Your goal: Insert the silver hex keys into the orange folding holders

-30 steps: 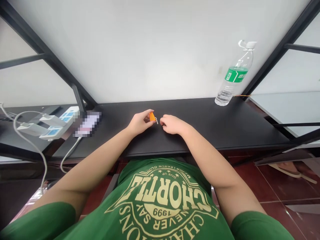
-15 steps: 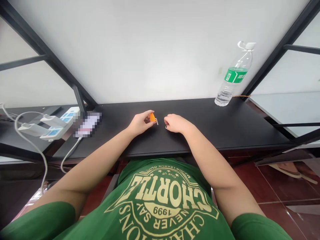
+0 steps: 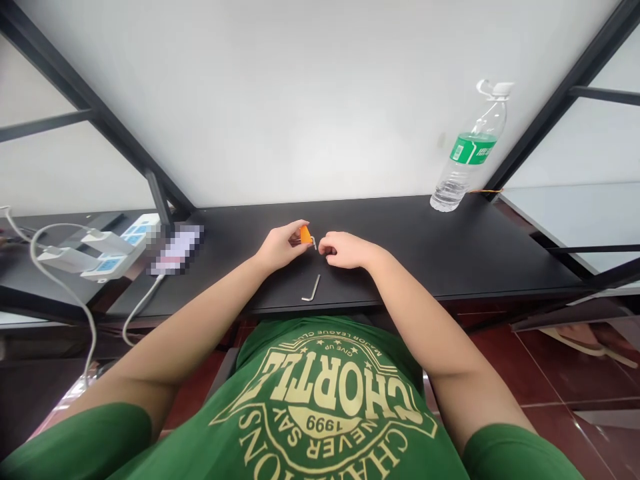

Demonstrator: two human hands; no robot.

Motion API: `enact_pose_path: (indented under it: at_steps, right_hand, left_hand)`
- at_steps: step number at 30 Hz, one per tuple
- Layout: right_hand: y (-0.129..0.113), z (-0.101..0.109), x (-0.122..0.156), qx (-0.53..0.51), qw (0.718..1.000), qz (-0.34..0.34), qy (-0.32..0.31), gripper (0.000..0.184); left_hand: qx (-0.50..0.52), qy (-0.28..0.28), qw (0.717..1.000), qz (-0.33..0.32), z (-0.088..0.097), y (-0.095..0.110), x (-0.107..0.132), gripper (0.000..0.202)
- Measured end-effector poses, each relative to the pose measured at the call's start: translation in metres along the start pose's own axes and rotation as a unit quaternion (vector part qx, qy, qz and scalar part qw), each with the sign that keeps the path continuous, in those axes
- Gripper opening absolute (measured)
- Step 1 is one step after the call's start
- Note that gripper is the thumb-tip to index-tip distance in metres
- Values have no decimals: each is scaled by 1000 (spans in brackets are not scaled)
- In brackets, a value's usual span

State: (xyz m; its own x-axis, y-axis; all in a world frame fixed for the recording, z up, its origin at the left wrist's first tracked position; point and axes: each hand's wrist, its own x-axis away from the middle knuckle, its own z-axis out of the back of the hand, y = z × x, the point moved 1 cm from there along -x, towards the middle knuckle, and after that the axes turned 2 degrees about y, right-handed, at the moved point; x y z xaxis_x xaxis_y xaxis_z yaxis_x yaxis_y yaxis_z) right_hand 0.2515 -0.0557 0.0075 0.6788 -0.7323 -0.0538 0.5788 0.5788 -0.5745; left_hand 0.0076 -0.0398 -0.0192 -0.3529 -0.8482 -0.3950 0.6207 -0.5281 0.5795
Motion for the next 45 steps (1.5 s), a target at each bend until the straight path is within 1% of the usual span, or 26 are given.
enact_pose_path:
  at_steps: [4,7,9,11,13,15,16,17,19,21,22,24,27,29,31,32,34,38,40,45]
  right_hand:
    - [-9,-4,7,-17,999,17,48,11]
    - [-7,-4,11,-2,997,3,82,10]
    - [-6,-1,13,10,996,-10,92,8]
    - [-12,3,15,32,996,-18,80,5]
    - [-27,3,19,63,997,-27,46,15]
    - [-47,-6,23,94,994,-45,-15,33]
    - [-58,-13,25,117,991,-63,-34,39]
    - [-67,-22,27,144,986,-73,-41,41]
    - [-82,-39,29,192,978,-61,-51,33]
    - [-87,-50,28,219,972,-58,-57,24]
    - [-87,-51,27,228,970,-60,-61,22]
    - [-80,-42,22,243,964,-79,-68,17]
    - [-59,-11,12,238,962,-116,-61,10]
    - [-42,10,4,183,977,-110,-25,6]
    - [-26,22,-4,80,993,-88,13,10]
    - [-19,24,-8,29,997,-72,26,13]
    - [-8,21,-13,-42,996,-51,59,14]
    - [4,8,-15,-102,987,-35,115,12]
    - [7,6,-13,-131,981,-40,137,14]
    - [14,10,-11,-164,976,-43,139,16]
  left_hand:
    - [-7,3,1000,4,1,1,0,54]
    - [1,3,1000,6,1,3,0,55]
    - [6,-1,1000,4,1,4,-1,55]
    - [2,-2,1000,5,1,4,-1,54]
    - [-5,3,1000,10,1,3,-1,54]
    - [-4,12,1000,14,0,1,-1,55]
    - [0,15,1000,15,0,0,-1,56]
    - [4,18,1000,15,0,-1,-1,56]
    - [11,19,1000,14,-1,-2,-1,56]
    - [15,14,1000,13,-1,-2,-1,56]
    - [16,11,1000,13,-1,-1,0,56]
    - [17,5,1000,13,-1,1,0,55]
    - [22,0,1000,11,1,4,-1,56]
    - [26,0,1000,7,1,5,-1,57]
    - [21,3,1000,3,1,5,-1,58]
    - [16,4,1000,3,1,5,-1,58]
    - [11,-1,1000,2,2,6,0,58]
    - [25,-8,1000,-1,2,8,1,56]
    - [34,-6,999,0,1,7,1,57]
    - [41,-10,999,-6,0,7,1,56]
